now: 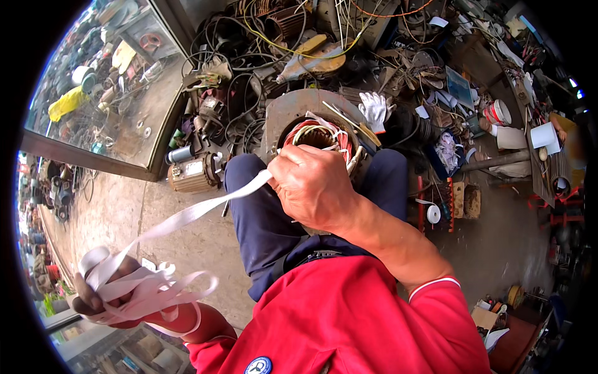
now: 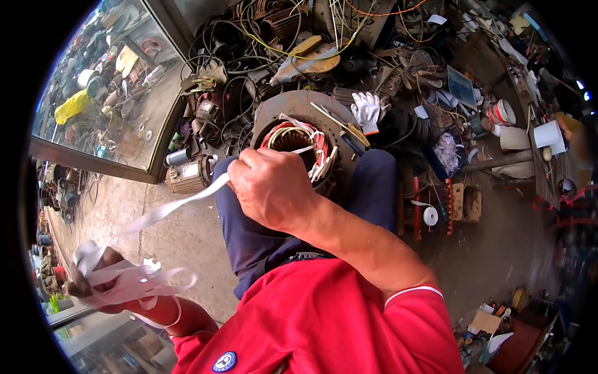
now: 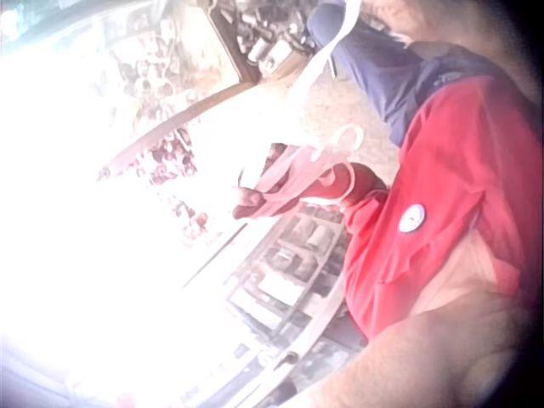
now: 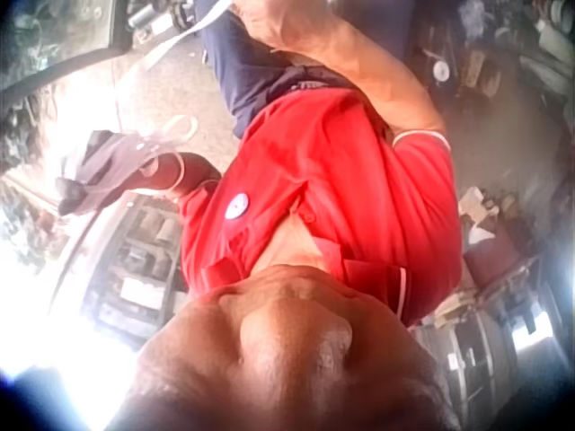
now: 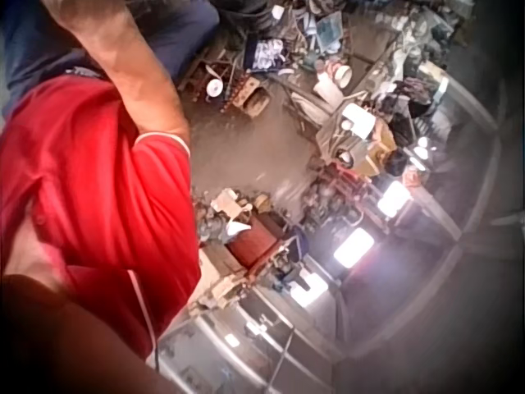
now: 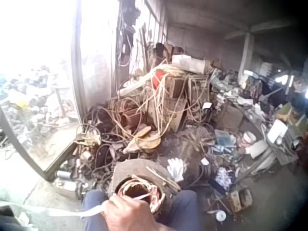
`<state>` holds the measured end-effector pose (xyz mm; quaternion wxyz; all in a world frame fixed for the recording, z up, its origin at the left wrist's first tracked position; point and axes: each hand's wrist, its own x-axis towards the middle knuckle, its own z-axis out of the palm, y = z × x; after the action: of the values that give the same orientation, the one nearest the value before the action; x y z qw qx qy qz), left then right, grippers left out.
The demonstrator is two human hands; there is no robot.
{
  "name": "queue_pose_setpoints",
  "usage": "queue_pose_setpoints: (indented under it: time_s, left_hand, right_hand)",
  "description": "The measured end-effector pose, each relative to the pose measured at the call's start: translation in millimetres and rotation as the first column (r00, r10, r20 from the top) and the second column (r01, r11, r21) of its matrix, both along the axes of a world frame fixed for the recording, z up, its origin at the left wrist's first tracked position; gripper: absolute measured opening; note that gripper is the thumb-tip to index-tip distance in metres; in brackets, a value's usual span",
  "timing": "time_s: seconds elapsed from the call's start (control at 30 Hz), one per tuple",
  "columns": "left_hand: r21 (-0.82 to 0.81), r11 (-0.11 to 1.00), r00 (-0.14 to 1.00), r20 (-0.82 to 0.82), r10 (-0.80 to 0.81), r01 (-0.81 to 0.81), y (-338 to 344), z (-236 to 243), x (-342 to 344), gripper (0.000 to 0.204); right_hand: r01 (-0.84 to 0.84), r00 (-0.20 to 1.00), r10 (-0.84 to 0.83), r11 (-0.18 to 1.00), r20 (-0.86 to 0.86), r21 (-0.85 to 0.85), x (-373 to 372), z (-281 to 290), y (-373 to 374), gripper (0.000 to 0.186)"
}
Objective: The person cuts a red wire with a knife, then sits on the floor to work on a motor stator. They strip the wire ends, insert them into the stator slots, and wrap white tape around the windings to secure them.
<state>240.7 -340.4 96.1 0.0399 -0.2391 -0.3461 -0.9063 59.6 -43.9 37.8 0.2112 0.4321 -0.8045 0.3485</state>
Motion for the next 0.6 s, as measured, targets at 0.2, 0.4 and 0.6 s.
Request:
queue_pose_setpoints:
  time_s: [0.2, 0.4, 0.6]
  left_hand:
    - [-0.025, 0.897, 0.888, -0.160, 0.431, -0.440, 65, -32, -44, 0.026]
    - [-0.600, 0.538, 0.746, -0.159, 0.646, -0.593, 86, -41, -53, 0.040]
    - [-0.585, 0.806, 0.993, -0.012, -0.121, 0.091, 167, 5, -104, 0.042]
  right_hand:
    - [0.062, 0.998, -0.063, 0.990, -0.006, -0.125, -27, 26, 36, 0.004]
    - [0.423, 0.899, -0.421, 0.756, 0.125, -0.499, -35, 69, 206, 0.027]
    - [0.679, 0.705, 0.136, 0.156, 0.697, -0.717, 29, -53, 502, 0.031]
